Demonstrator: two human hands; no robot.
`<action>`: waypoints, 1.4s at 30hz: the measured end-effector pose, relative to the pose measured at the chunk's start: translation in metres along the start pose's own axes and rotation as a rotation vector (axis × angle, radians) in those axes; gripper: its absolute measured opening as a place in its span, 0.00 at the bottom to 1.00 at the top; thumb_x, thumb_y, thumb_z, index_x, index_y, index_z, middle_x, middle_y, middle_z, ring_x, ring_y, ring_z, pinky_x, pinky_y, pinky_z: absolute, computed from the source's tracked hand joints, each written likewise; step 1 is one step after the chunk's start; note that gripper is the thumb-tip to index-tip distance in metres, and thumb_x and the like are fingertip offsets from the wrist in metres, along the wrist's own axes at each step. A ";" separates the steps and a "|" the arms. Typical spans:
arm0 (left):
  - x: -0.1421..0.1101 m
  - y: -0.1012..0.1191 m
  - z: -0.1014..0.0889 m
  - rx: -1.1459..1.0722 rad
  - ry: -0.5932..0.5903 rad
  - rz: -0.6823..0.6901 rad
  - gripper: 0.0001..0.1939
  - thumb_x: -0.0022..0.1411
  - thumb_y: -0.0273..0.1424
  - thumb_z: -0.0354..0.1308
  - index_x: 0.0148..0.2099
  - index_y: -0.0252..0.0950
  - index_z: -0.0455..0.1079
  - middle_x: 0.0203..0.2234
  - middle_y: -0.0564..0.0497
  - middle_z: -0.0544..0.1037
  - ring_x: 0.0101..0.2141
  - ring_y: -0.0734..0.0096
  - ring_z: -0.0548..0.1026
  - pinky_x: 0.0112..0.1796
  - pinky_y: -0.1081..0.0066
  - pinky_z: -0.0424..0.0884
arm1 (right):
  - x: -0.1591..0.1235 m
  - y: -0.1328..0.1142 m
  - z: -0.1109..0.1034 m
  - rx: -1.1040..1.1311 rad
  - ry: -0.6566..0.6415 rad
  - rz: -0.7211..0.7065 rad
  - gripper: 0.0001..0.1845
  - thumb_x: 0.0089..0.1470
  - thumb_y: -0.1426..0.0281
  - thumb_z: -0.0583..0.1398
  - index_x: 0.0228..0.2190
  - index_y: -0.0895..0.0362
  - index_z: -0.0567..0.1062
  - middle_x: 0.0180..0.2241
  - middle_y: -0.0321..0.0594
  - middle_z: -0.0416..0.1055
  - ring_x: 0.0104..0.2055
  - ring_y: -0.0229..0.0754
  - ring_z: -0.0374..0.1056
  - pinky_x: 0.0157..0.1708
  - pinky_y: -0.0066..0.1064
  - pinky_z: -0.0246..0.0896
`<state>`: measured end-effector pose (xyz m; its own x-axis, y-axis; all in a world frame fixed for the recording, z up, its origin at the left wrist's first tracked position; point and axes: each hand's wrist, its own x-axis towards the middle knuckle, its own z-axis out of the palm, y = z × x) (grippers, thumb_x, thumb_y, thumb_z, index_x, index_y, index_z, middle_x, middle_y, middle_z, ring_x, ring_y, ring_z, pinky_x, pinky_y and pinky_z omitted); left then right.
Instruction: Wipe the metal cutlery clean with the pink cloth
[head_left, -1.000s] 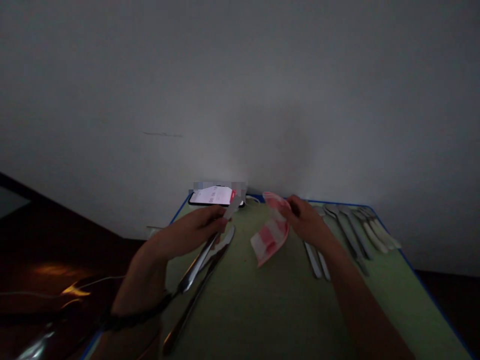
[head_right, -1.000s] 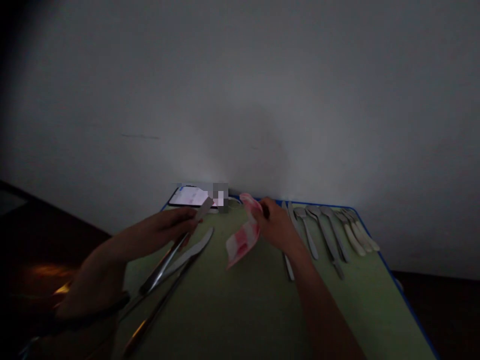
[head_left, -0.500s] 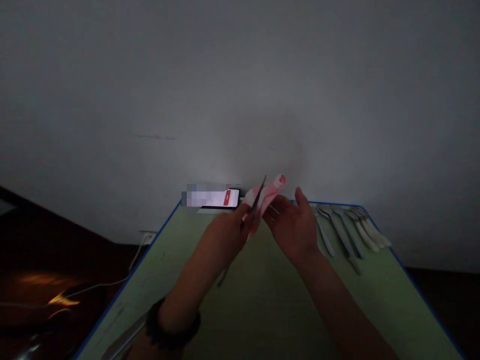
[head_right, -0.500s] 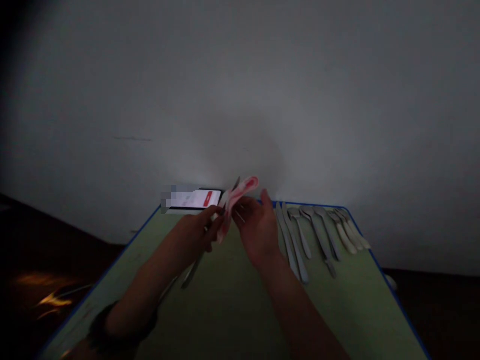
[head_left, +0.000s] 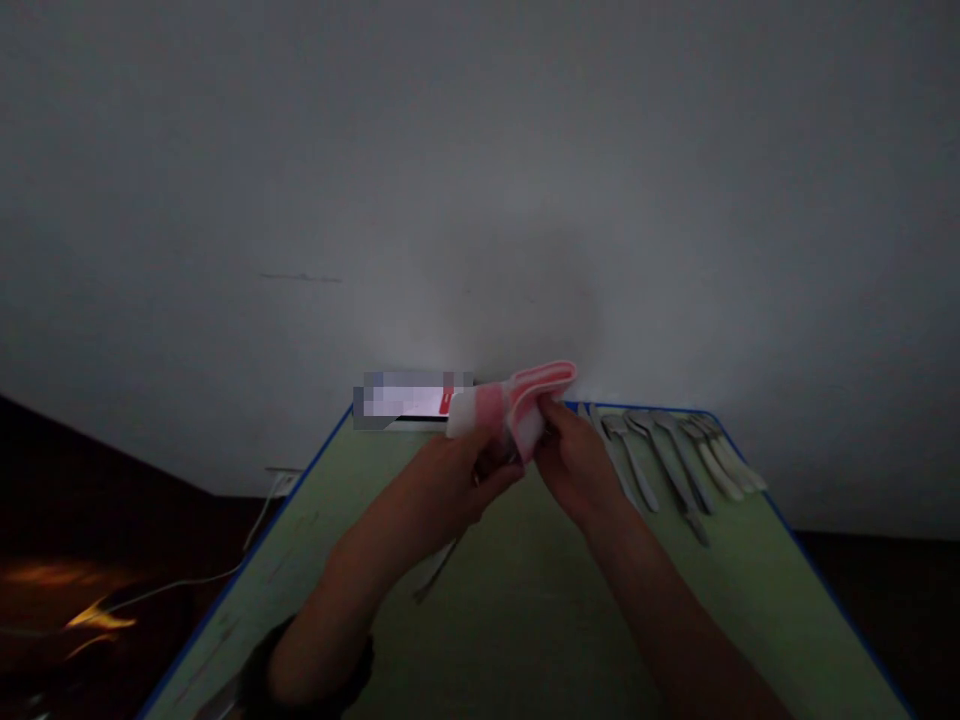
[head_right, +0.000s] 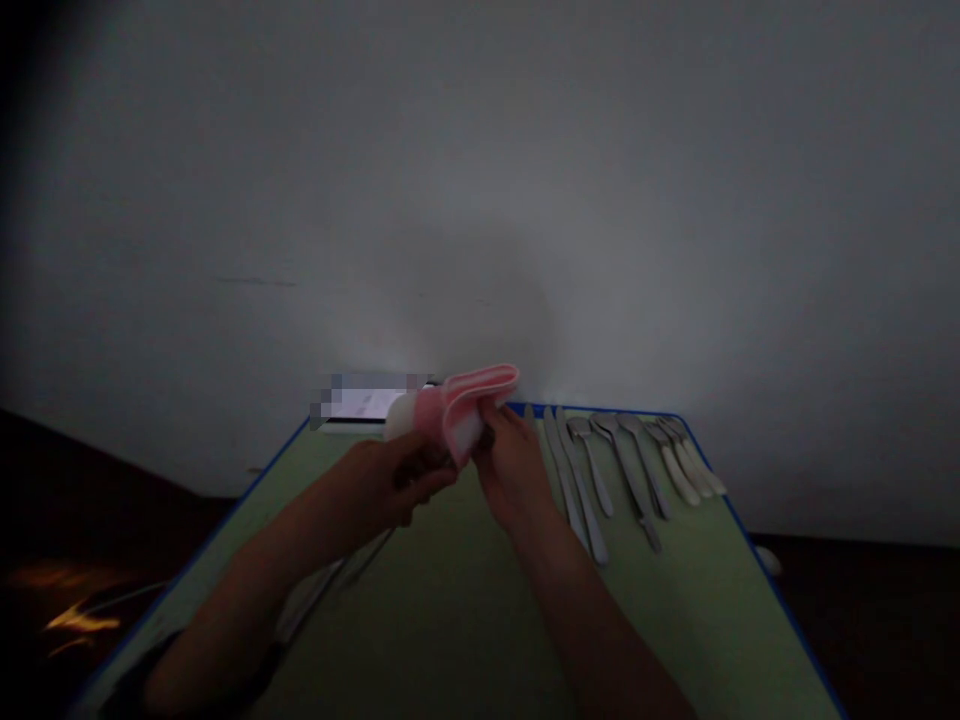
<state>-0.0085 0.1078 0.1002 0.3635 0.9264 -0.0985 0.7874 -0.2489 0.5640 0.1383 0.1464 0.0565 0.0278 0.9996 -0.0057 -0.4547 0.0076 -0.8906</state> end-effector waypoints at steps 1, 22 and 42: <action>-0.001 -0.002 -0.002 -0.014 -0.055 0.014 0.16 0.63 0.43 0.48 0.35 0.37 0.69 0.26 0.51 0.78 0.25 0.70 0.74 0.25 0.73 0.64 | 0.001 -0.002 -0.001 0.092 0.038 0.045 0.09 0.48 0.64 0.59 0.27 0.57 0.71 0.28 0.37 0.72 0.31 0.38 0.68 0.32 0.30 0.63; 0.003 0.000 0.006 -0.478 -0.141 -0.064 0.15 0.65 0.43 0.42 0.35 0.37 0.59 0.17 0.61 0.61 0.12 0.81 0.59 0.12 0.79 0.56 | -0.012 -0.016 0.013 0.174 0.134 -0.093 0.15 0.51 0.56 0.57 0.29 0.55 0.71 0.25 0.33 0.68 0.26 0.35 0.61 0.26 0.26 0.55; -0.011 0.018 -0.003 -0.196 -0.374 0.105 0.19 0.67 0.41 0.37 0.33 0.37 0.64 0.22 0.55 0.67 0.24 0.73 0.67 0.27 0.72 0.63 | 0.000 -0.030 -0.008 0.157 0.211 -0.132 0.18 0.52 0.56 0.56 0.27 0.59 0.72 0.24 0.36 0.70 0.24 0.33 0.62 0.24 0.25 0.59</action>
<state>0.0001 0.0941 0.1134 0.6207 0.7236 -0.3019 0.6398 -0.2449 0.7285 0.1592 0.1458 0.0800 0.2730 0.9620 -0.0032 -0.5663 0.1581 -0.8089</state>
